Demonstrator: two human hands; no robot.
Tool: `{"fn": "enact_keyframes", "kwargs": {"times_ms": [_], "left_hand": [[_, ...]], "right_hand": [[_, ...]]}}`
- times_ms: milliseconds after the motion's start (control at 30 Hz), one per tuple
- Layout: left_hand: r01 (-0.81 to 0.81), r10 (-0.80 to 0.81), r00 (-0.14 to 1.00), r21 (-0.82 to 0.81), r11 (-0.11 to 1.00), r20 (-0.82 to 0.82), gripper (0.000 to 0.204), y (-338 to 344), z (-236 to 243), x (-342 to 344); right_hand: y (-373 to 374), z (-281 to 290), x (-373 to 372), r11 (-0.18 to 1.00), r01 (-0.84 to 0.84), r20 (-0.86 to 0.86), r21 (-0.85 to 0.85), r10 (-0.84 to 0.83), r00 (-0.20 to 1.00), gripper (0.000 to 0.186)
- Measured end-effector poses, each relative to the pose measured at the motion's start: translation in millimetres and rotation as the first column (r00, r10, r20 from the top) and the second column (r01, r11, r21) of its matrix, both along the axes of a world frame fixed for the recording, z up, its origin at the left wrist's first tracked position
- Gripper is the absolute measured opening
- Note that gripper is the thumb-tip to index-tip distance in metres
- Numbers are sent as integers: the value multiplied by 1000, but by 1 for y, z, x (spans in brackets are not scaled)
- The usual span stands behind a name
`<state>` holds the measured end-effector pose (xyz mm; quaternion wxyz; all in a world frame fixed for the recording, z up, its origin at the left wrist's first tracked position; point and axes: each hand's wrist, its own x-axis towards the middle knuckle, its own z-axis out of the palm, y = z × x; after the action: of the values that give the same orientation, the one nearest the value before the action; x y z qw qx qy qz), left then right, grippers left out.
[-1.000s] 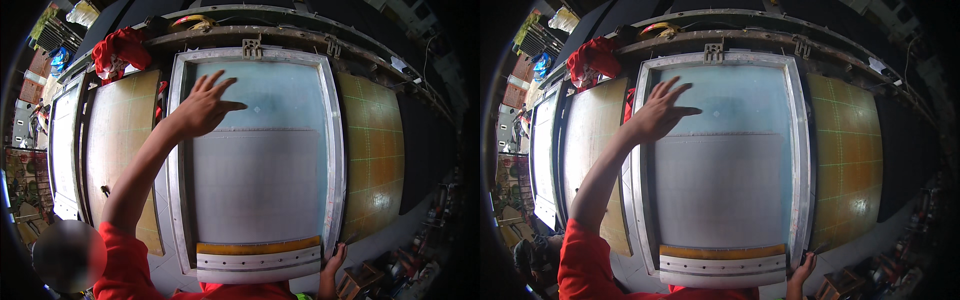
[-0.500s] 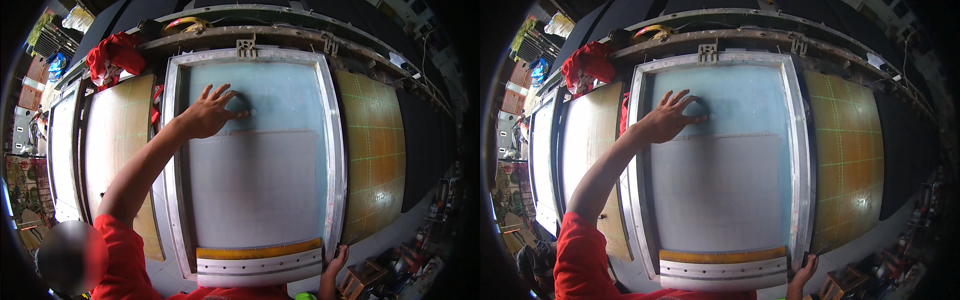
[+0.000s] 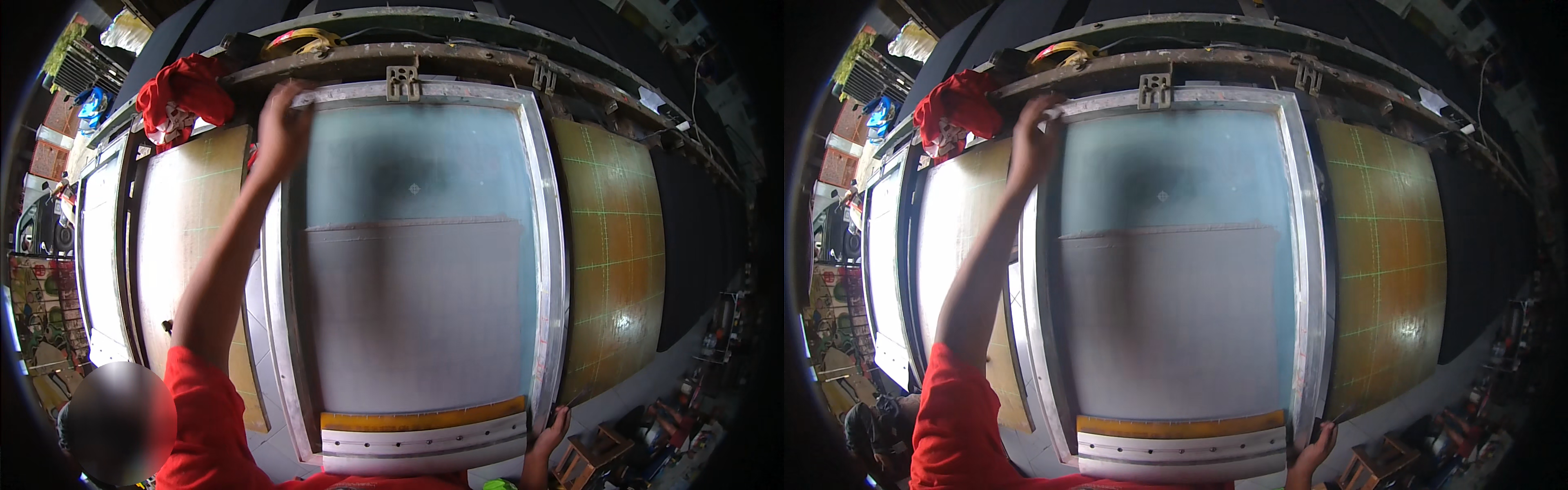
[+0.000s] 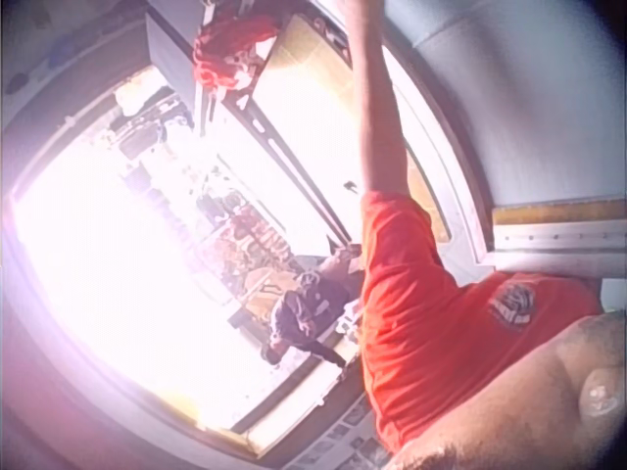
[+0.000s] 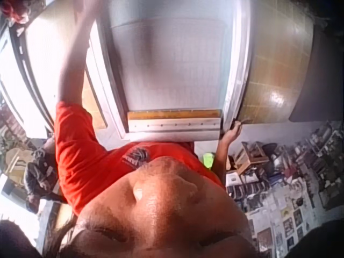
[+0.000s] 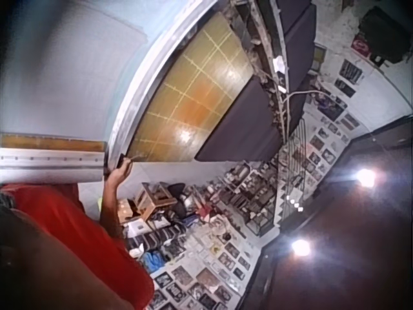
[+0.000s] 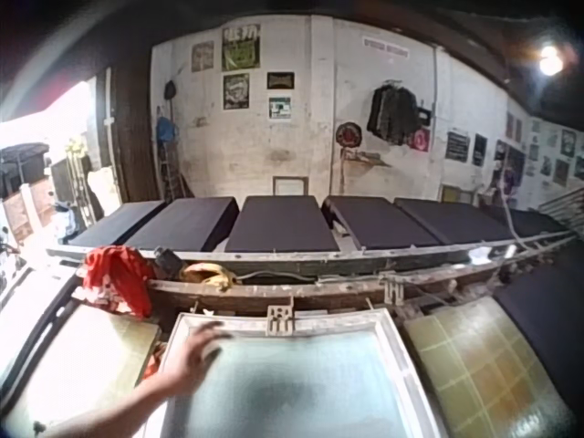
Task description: The person cleans a window frame with a cloth, positions it onto a workbench, and secures it using a screwdriver. The person adjusts the frame's position and tightens screws to fix it in place.
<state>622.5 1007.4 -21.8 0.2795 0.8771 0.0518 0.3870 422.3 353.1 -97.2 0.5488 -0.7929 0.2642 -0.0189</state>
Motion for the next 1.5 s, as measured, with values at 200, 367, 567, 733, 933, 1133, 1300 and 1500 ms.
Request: {"fn": "enact_keyframes", "kwargs": {"times_ms": [200, 367, 567, 733, 933, 1133, 1300, 1500], "left_hand": [[-562, 197, 756, -466, 683, -624, 32, 145, -8, 33], [-182, -421, 856, -937, 298, -300, 25, 156, -24, 50], [-342, -327, 852, -908, 243, -408, 23, 130, -16, 61], [-310, -389, 852, -936, 166, -351, 17, 145, -23, 52], [-363, -299, 863, -911, 193, -408, 18, 141, -27, 57], [-342, -237, 873, -882, 324, -425, 23, 161, -44, 68], [-361, 2, 852, -585, 726, -523, 28, 157, -49, 74], [-501, 463, 671, 106, 859, -579, 32, 123, -26, 77]], "right_hand": [[5, 0, 4, 999, 20, -10, 40, -19, 1000, 26], [4, -2, 5, 995, 70, -29, 68, -68, 997, 31], [10, 8, 5, 999, 29, -47, 34, -28, 999, 31], [11, 4, 5, 995, 72, -36, 69, -70, 997, 31], [1, 0, 2, 999, 32, -28, 33, -31, 999, 29], [16, 10, 7, 995, 68, -44, 70, -65, 997, 29], [10, 6, 5, 991, 64, -41, 115, -60, 997, 29], [4, 2, 1, 996, 66, -38, 68, -64, 997, 29]]}}
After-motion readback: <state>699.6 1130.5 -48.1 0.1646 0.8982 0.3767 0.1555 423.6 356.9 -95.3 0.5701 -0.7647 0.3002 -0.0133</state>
